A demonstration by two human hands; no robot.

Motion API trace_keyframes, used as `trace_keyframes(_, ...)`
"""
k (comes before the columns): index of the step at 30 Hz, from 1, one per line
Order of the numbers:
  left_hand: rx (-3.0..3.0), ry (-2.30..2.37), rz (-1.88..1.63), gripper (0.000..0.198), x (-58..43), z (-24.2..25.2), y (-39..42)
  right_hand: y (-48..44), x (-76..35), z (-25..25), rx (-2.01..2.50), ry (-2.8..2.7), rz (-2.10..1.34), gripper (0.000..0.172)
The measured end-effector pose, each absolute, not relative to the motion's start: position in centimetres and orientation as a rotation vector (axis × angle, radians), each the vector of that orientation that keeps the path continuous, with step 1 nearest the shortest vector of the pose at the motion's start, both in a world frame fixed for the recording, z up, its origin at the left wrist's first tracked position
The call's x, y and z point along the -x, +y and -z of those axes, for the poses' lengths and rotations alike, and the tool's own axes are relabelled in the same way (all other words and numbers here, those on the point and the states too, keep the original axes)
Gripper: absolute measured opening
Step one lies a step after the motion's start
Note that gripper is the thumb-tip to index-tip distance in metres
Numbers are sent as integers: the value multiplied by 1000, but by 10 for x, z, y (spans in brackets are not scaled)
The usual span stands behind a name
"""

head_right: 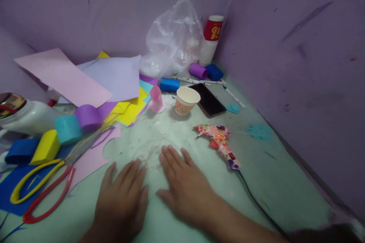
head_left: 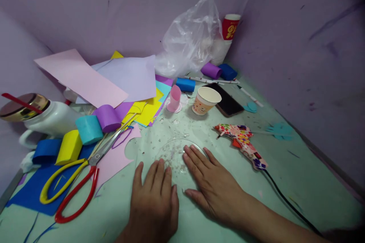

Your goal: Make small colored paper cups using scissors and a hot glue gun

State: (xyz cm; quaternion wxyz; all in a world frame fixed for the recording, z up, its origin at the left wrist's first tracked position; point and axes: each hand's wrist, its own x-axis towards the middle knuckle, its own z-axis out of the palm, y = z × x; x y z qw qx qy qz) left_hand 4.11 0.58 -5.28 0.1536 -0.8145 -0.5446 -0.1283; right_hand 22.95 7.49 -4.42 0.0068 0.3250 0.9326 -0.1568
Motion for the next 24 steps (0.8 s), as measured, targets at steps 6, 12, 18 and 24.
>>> trace_keyframes(6,2343,-1619,259,47,-55,59,8,74,-230,49,-1022,2952,460,66)
trace_keyframes(12,2373,-1586,119,56,-61,70,5,75,-237,52,-1140,3130,474,52)
trace_keyframes(18,2228,-1666,457,50,-41,56,11,79,-241,55,-1926,3131,445,38)
trace_keyframes(24,1949,-2140,335,17,-27,40,20,81,-239,53,-2051,2951,537,35)
